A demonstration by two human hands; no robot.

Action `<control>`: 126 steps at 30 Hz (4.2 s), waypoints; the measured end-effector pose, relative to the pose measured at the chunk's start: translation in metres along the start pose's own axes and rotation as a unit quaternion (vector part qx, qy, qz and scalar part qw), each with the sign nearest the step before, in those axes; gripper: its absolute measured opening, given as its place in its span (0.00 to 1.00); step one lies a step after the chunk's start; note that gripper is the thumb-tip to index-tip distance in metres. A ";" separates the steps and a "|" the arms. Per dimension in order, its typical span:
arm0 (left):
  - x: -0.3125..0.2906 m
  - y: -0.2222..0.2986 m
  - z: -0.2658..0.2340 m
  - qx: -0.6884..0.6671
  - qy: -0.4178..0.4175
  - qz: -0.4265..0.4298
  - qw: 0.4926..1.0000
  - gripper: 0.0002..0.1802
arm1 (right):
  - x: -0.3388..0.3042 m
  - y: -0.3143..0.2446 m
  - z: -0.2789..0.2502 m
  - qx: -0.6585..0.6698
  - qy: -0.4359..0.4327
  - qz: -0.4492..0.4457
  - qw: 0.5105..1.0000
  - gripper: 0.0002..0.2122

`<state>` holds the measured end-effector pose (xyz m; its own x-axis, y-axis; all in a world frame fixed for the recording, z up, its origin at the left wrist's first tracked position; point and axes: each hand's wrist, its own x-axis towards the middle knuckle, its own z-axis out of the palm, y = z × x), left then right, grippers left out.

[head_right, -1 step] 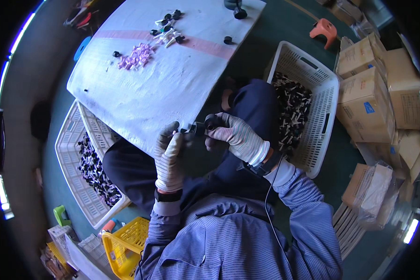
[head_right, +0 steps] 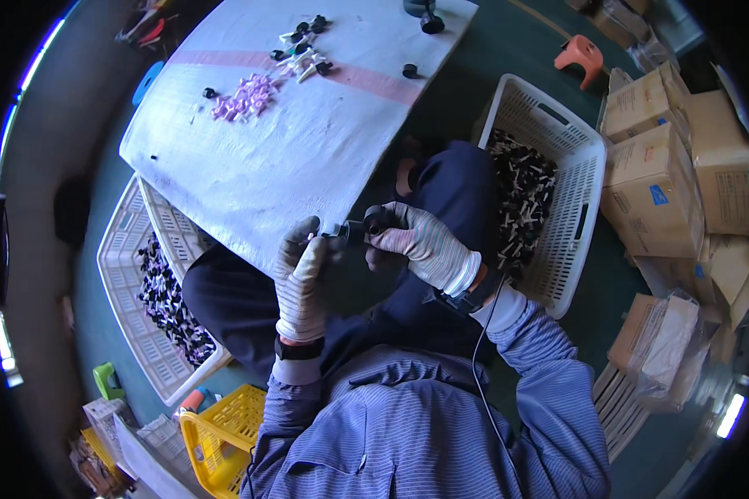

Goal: Assembling small plastic components by inserting white stems into black bases on a low table.

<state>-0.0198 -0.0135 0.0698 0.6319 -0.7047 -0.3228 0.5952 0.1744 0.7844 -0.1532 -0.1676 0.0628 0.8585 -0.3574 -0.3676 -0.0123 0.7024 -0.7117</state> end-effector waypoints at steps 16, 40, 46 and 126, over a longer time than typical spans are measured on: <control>-0.003 -0.023 0.027 0.091 -0.085 -0.029 0.992 0.19 | -0.034 0.004 -0.022 -0.098 0.046 -0.045 0.993 0.12; 0.002 -0.041 0.057 0.165 -0.087 0.029 0.982 0.06 | -0.101 -0.012 -0.074 -0.058 0.162 -0.058 0.983 0.08; 0.010 -0.058 0.051 0.169 -0.099 -0.006 0.981 0.08 | -0.101 -0.013 -0.091 -0.081 0.190 -0.113 0.972 0.09; -0.103 -0.045 -0.023 0.182 -0.036 -0.081 0.979 0.09 | -0.053 0.053 0.004 -0.596 -0.177 -0.144 0.770 0.12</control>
<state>-0.0996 0.0672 0.0555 0.4991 -0.7524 -0.4299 0.4602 -0.1902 0.8672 -0.1974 -0.1094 0.0470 0.9970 -0.0541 -0.0554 -0.0753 -0.5144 -0.8543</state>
